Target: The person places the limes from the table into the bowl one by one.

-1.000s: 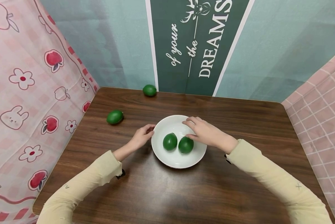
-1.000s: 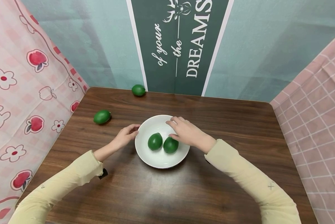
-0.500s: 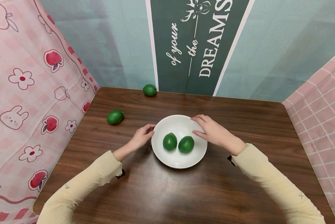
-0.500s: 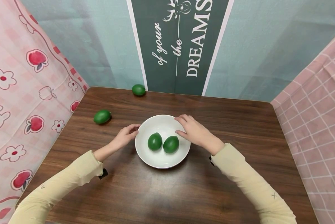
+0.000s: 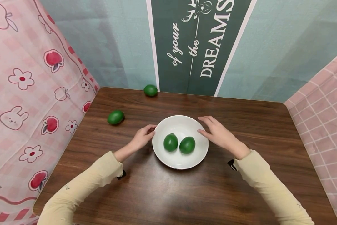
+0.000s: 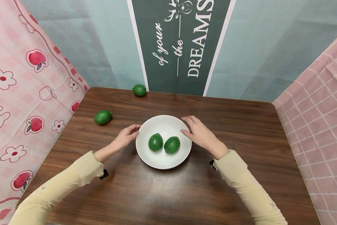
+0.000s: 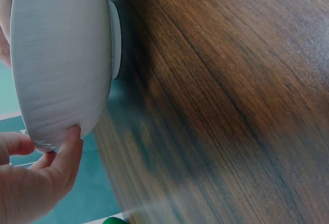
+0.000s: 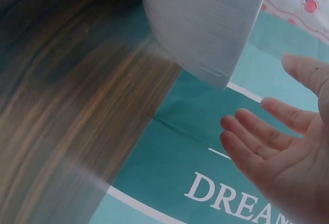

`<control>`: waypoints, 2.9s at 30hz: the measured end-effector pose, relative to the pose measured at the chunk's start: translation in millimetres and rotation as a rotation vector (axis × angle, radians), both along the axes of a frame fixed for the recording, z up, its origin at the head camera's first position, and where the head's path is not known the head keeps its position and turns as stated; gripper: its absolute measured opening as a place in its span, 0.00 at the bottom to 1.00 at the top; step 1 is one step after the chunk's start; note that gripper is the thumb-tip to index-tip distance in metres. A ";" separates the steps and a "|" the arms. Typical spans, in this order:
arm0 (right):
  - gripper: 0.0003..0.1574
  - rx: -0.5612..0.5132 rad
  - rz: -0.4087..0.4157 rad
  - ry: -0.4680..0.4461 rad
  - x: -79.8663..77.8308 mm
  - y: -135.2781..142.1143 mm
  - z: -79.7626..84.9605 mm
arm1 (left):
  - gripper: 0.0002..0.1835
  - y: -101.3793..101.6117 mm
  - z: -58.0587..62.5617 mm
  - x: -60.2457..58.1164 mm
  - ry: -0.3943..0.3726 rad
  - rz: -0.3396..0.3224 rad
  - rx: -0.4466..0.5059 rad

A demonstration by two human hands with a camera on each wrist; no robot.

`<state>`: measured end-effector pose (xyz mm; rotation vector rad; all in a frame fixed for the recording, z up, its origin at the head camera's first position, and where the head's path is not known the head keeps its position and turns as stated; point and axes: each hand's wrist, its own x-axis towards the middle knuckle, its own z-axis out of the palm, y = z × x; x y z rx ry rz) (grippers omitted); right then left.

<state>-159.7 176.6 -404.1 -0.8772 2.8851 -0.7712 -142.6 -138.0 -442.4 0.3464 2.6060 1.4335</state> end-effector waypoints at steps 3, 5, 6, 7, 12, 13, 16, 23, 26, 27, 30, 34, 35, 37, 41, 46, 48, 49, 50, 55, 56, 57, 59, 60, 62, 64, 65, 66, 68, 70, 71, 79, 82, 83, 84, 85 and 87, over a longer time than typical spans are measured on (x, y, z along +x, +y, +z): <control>0.32 -0.018 -0.035 -0.027 0.6 1.4 -1.4 | 0.17 0.5 0.3 0.2 0.004 0.000 -0.001; 0.32 -0.027 -0.062 -0.046 1.0 2.4 -2.4 | 0.17 0.6 0.8 0.4 0.004 0.001 -0.002; 0.32 -0.031 -0.077 -0.057 1.3 2.8 -2.6 | 0.17 0.6 1.0 0.4 0.004 0.002 -0.003; 0.32 -0.034 -0.092 -0.066 1.6 3.1 -3.1 | 0.17 0.6 1.2 0.5 0.003 0.003 -0.005; 0.32 -0.054 -0.149 -0.106 2.9 4.1 -5.3 | 0.17 1.0 2.1 0.0 -0.002 0.008 -0.011; 0.32 -0.057 -0.156 -0.108 3.3 4.2 -6.0 | 0.17 1.0 2.3 0.1 0.000 0.007 -0.013; 0.32 -0.070 -0.178 -0.122 4.7 4.3 -8.1 | 0.17 0.9 2.6 0.3 0.001 0.004 -0.008; 0.31 -0.122 -0.227 -0.168 5.7 4.0 -18.5 | 0.17 1.0 2.3 0.0 0.002 0.003 0.001; 0.30 -0.147 -0.239 -0.173 6.3 3.8 -22.6 | 0.17 0.8 2.1 -0.2 0.003 0.001 -0.001; 0.30 -0.157 -0.240 -0.173 6.7 3.6 -23.8 | 0.17 0.8 2.2 -0.2 0.002 0.001 0.000; 0.29 -0.190 -0.251 -0.179 7.5 2.5 -26.4 | 0.17 0.8 2.0 -0.5 -0.002 0.002 0.002; 0.28 -0.217 -0.274 -0.190 8.6 0.4 -29.6 | 0.18 0.9 2.1 -0.2 -0.008 0.005 0.006; 0.28 -0.223 -0.279 -0.195 8.9 -0.1 -30.5 | 0.18 0.8 2.1 -0.2 -0.008 0.005 0.006; 0.28 -0.225 -0.289 -0.201 9.8 -1.3 -32.4 | 0.17 0.8 1.9 -0.3 -0.008 0.005 0.009; 0.28 -0.233 -0.324 -0.227 11.6 -3.0 -35.7 | 0.17 0.5 1.4 -0.5 -0.011 0.002 0.010; 0.28 -0.232 -0.372 -0.250 12.6 -4.4 -39.0 | 0.17 0.1 2.1 0.2 -0.011 0.001 0.008; 0.28 -0.229 -0.380 -0.255 12.7 -4.9 -39.8 | 0.17 0.3 2.3 0.2 -0.011 0.001 0.012; 0.28 -0.226 -0.383 -0.259 12.9 -5.2 -40.0 | 0.17 0.3 2.4 0.2 -0.012 0.001 0.016; 0.28 -0.224 -0.386 -0.262 12.9 -5.4 -40.3 | 0.17 0.4 2.6 0.2 -0.013 0.001 0.017; 0.27 -0.228 -0.388 -0.260 12.8 -6.8 -41.9 | 0.18 0.3 2.5 0.5 -0.013 0.001 0.010; 0.27 -0.232 -0.388 -0.259 12.7 -7.1 -42.3 | 0.18 0.4 2.5 0.5 -0.014 0.002 0.009; 0.26 -0.237 -0.388 -0.259 12.7 -7.5 -42.5 | 0.18 0.3 2.4 0.5 -0.015 0.003 0.008; 0.26 -0.247 -0.388 -0.268 13.0 -8.2 -42.6 | 0.18 0.3 2.1 0.4 -0.017 0.004 0.011; 0.26 -0.252 -0.389 -0.274 13.1 -8.8 -42.6 | 0.18 0.4 1.9 0.3 -0.017 0.005 0.013; 0.27 -0.258 -0.393 -0.286 13.6 -9.5 -42.5 | 0.18 0.3 1.7 0.4 -0.017 0.007 0.018; 0.27 -0.267 -0.400 -0.296 14.0 -9.9 -42.4 | 0.18 0.2 1.4 0.4 -0.015 0.006 0.017; 0.27 -0.271 -0.404 -0.299 14.1 -10.0 -42.4 | 0.18 0.1 1.4 0.5 -0.014 0.006 0.015; 0.27 -0.274 -0.407 -0.297 14.2 -9.9 -42.7 | 0.18 0.2 1.1 0.3 -0.014 0.006 0.015; 0.27 -0.283 -0.414 -0.296 14.3 -10.0 -42.9 | 0.18 0.0 1.0 0.3 -0.014 0.006 0.013; 0.27 -0.288 -0.416 -0.295 14.7 -10.4 -42.6 | 0.18 -0.1 0.9 0.2 -0.015 0.006 0.009; 0.27 -0.289 -0.418 -0.296 14.8 -10.2 -42.9 | 0.18 -0.1 1.0 0.2 -0.016 0.007 0.008; 0.28 -0.297 -0.422 -0.291 15.0 -10.5 -47.0 | 0.18 -0.4 2.1 0.3 -0.024 0.011 0.002; 0.27 -0.299 -0.417 -0.276 15.3 -10.9 -48.3 | 0.18 -0.3 1.9 -0.1 -0.023 0.013 0.001; 0.27 -0.298 -0.415 -0.272 15.3 -10.9 -48.6 | 0.18 -0.2 1.7 -0.3 -0.022 0.014 0.000; 0.27 -0.297 -0.413 -0.268 15.4 -10.9 -48.7 | 0.18 -0.3 1.8 -0.4 -0.020 0.014 -0.001; 0.27 -0.296 -0.411 -0.263 15.4 -11.0 -48.8 | 0.18 -0.2 1.9 -0.4 -0.021 0.015 0.001; 0.27 -0.294 -0.410 -0.265 15.3 -10.7 -49.0 | 0.18 -0.2 2.5 -0.4 -0.026 0.017 0.004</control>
